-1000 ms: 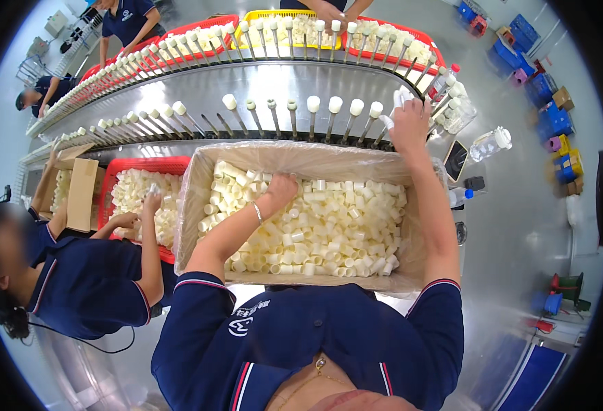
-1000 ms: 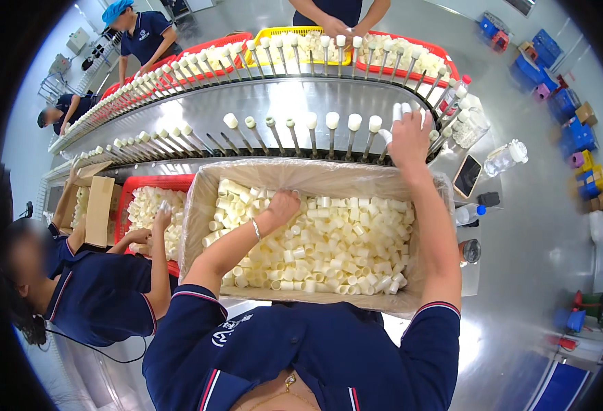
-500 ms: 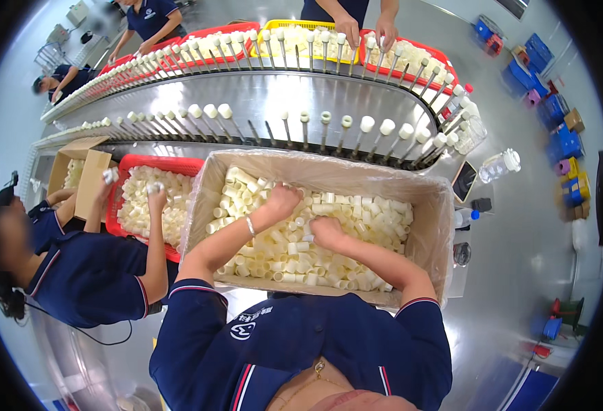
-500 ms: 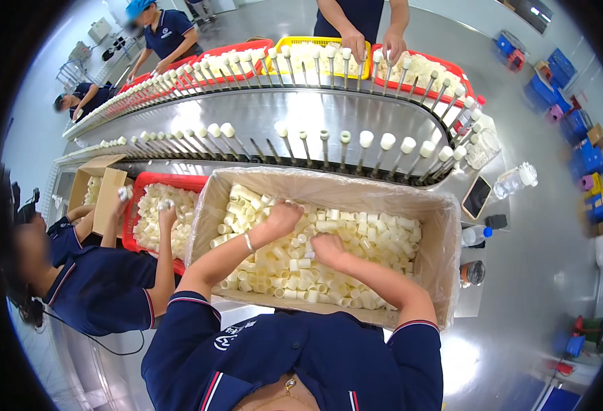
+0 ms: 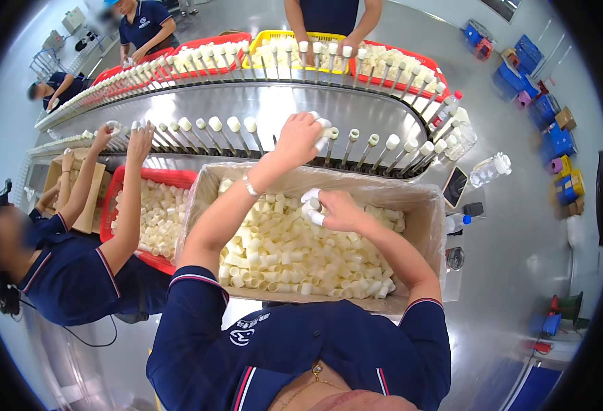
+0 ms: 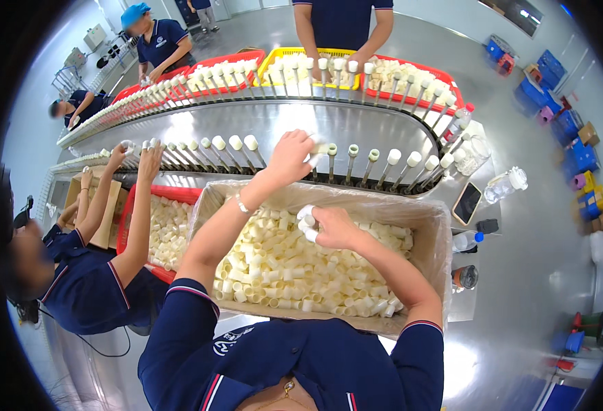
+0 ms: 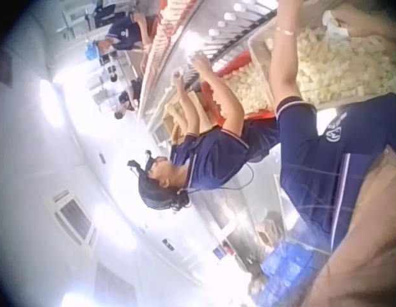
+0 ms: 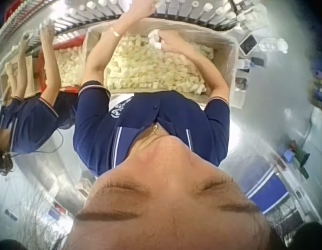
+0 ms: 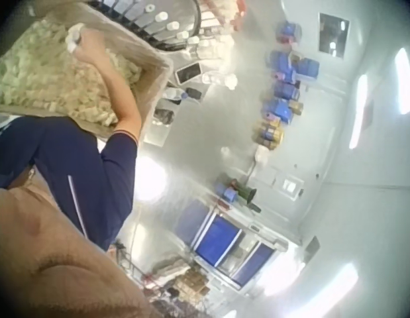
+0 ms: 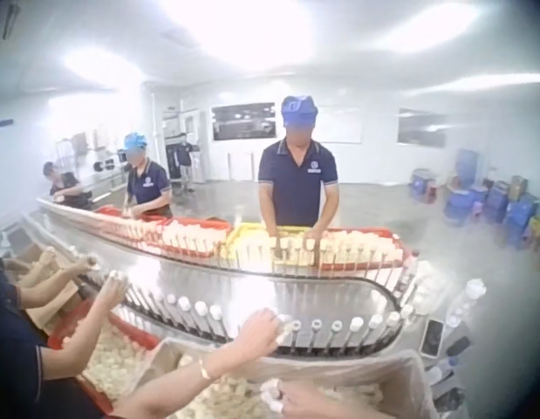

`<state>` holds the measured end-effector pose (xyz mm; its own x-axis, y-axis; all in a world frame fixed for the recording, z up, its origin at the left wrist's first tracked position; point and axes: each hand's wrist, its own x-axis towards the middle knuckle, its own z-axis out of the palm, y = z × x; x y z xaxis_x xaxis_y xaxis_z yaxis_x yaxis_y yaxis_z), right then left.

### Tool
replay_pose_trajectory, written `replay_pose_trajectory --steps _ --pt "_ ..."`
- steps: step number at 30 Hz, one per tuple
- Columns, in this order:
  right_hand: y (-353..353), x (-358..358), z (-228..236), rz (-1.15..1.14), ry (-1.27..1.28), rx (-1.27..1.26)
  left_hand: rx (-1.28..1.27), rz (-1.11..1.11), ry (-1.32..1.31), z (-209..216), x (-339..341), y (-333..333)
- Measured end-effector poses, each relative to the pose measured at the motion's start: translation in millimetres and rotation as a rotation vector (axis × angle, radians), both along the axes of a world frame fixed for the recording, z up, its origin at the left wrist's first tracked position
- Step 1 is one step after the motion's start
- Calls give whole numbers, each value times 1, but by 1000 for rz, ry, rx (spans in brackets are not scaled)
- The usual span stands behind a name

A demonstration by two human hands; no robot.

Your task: The person takes plastic caps from a box and places them onto the vertical pegs of a conveyor line by hand.

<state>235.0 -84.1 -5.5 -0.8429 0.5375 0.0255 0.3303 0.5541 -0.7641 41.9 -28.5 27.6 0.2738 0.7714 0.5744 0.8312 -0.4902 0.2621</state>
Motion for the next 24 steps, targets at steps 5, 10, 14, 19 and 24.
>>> replay_pose_trajectory --steps 5,10,14,19,24 --pt "33 41 22 -334 53 146 -100 5 385 -5 46 54" --pt "103 103 39 -854 -268 500 -126 -71 488 1 78 71" --pt "137 129 31 -894 -455 563 212 -163 212 5 86 43" --pt "153 145 15 -787 -540 513 222 -252 64 -16 65 -18" --pt "139 147 13 -1103 -548 557 1 -450 75 -82 41 -72"
